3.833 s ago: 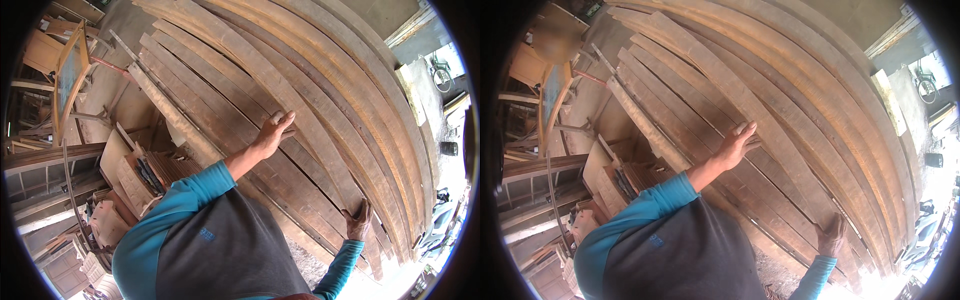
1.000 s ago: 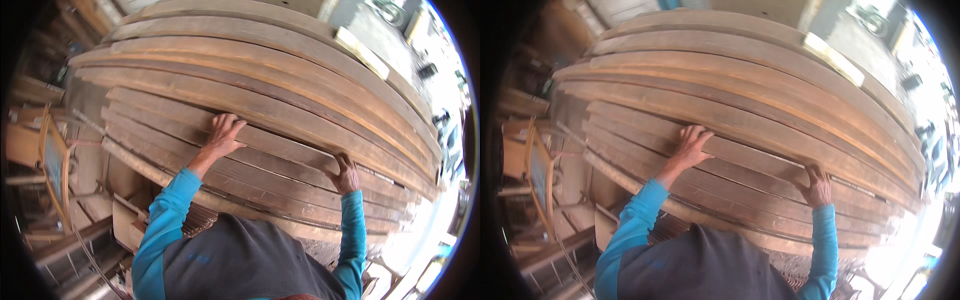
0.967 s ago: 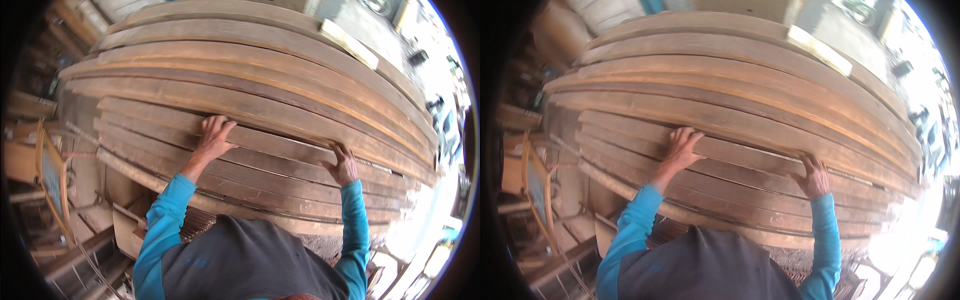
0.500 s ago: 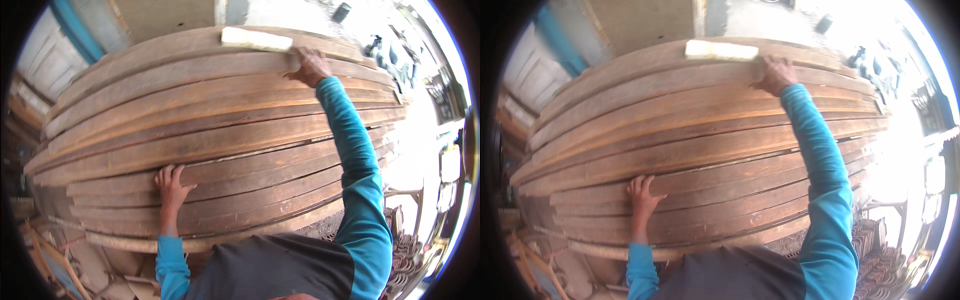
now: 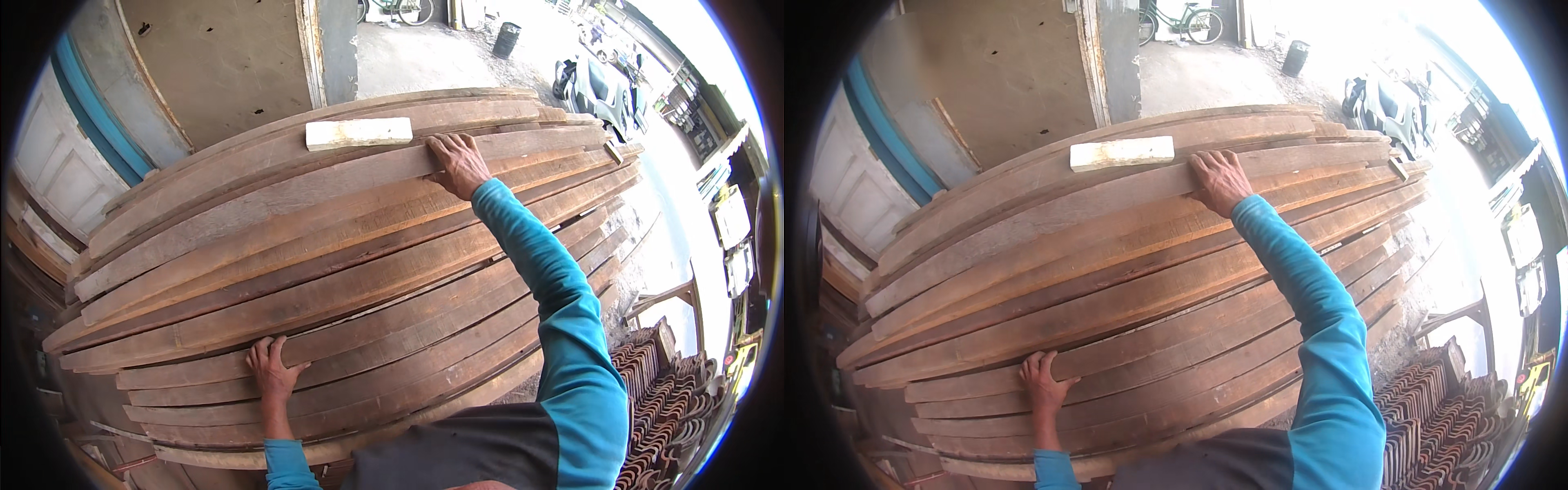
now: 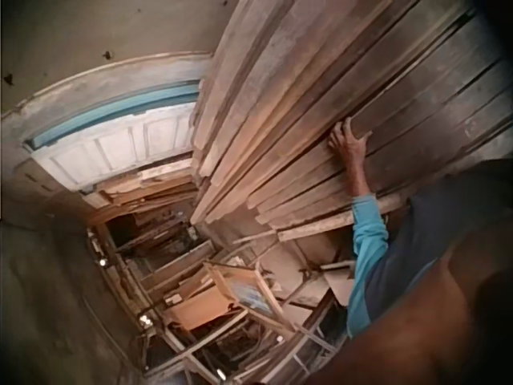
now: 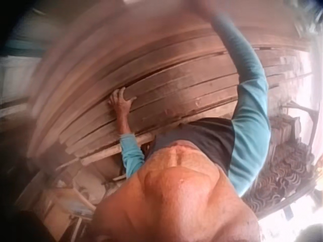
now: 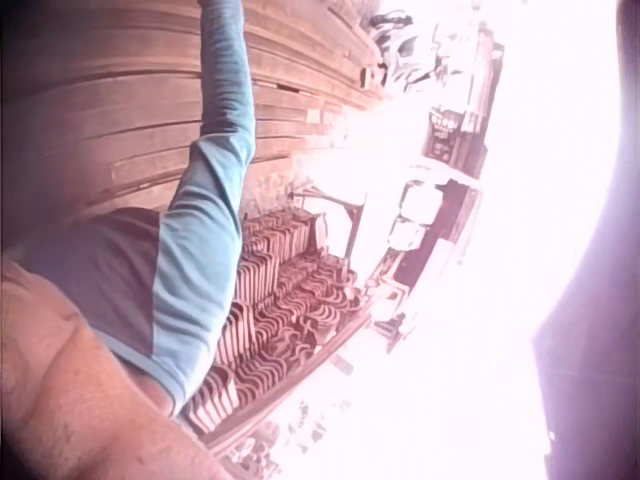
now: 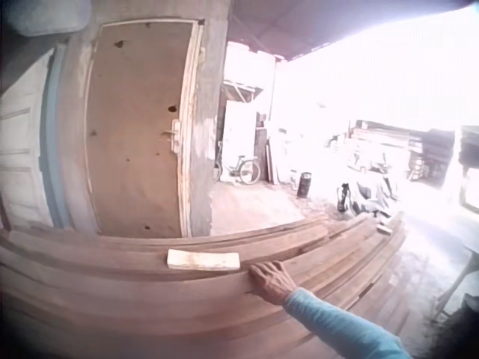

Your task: The person organizes long wooden planks by hand, shifting them within a large stack and periodically using a set of pliers and a hammer to remove small debris or nails from the wood.

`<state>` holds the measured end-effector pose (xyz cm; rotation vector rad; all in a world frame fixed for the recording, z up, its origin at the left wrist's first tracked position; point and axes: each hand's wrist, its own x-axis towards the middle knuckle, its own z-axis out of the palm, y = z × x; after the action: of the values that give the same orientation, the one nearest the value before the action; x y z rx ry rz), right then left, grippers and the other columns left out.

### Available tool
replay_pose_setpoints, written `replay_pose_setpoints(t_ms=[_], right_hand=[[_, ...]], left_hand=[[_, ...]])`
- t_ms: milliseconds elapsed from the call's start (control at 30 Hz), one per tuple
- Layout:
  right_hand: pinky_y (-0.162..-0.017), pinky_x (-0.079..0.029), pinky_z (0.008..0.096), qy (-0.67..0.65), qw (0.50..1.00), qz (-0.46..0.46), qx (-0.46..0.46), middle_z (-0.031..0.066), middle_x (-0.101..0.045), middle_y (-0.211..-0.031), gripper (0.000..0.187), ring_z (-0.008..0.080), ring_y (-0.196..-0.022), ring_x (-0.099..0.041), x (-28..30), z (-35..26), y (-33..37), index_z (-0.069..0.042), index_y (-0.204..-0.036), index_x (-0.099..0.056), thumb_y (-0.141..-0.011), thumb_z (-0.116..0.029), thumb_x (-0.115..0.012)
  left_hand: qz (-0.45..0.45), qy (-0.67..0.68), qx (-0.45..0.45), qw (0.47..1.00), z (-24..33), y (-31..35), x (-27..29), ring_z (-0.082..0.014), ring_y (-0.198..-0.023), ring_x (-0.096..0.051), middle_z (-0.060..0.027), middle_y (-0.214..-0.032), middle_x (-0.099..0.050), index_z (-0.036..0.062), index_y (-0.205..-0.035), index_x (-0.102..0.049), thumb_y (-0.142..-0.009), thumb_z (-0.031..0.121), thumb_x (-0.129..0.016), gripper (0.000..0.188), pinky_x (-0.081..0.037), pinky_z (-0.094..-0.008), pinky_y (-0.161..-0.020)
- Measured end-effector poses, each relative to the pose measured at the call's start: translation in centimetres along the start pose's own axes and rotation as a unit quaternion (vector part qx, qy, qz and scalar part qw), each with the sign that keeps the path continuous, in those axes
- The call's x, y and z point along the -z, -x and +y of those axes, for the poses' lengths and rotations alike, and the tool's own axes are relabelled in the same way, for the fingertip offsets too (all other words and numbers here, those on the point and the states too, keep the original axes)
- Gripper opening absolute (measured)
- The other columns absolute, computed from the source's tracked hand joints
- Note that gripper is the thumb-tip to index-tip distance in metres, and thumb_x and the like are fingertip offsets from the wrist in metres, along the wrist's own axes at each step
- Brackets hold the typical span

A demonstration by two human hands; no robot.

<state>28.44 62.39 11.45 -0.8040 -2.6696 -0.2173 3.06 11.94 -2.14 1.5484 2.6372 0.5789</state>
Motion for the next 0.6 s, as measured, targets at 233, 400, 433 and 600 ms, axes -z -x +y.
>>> replay_pose_setpoints(t_ms=[233, 400, 433, 600], right_hand=[[-0.111, -0.038, 0.0530, 0.002, 0.991, 0.130, 0.041, 0.0148, -0.061, -0.136, 0.078, 0.0355, -0.126, -0.055, 3.6, -1.3, 5.5, -0.004, -0.140, -0.056, -0.077, -0.037, -0.088], [-0.110, -0.040, 0.0490, 0.009, 0.989, 0.136, 0.050, 0.0137, -0.063, -0.132, 0.080, 0.0329, -0.123, -0.058, 7.1, -3.0, 11.2, -0.007, -0.140, -0.056, -0.076, -0.043, -0.089], [-0.110, -0.040, 0.0490, 0.006, 0.990, 0.129, 0.050, 0.0137, -0.063, -0.132, 0.080, 0.0329, -0.123, -0.058, 7.4, -3.2, 12.3, -0.007, -0.140, -0.056, -0.076, -0.043, -0.089], [-0.109, -0.044, 0.0488, 0.024, 0.987, 0.149, 0.051, 0.0134, -0.064, -0.135, 0.084, 0.0335, -0.125, -0.058, 9.4, -6.0, 14.6, -0.009, -0.141, -0.059, -0.073, -0.046, -0.090]], left_hand=[[0.042, 0.215, 0.038, 0.975, 0.3, -0.6, 0.7, -0.0379, -0.132, -0.050, -0.0176, -0.139, -0.055, 0.0057, -0.148, -0.048, -0.062, 0.031, -0.099, 0.104, -0.044, -0.0484, -0.110], [0.256, -0.007, -0.039, 0.966, 2.9, -4.6, 5.9, -0.0405, -0.142, -0.039, -0.0203, -0.154, -0.042, 0.0050, -0.156, -0.037, -0.074, 0.031, -0.095, 0.104, -0.037, -0.0559, -0.115], [0.273, -0.037, -0.059, 0.959, 3.9, -6.6, 7.5, -0.0424, -0.145, -0.035, -0.0208, -0.157, -0.038, 0.0066, -0.157, -0.036, -0.074, 0.032, -0.095, 0.105, -0.033, -0.0580, -0.116], [0.252, -0.160, -0.133, 0.945, 2.0, -12.4, 13.7, -0.0367, -0.146, -0.039, -0.0156, -0.155, -0.047, 0.0168, -0.156, -0.043, -0.073, 0.028, -0.094, 0.098, -0.028, -0.0576, -0.119]])
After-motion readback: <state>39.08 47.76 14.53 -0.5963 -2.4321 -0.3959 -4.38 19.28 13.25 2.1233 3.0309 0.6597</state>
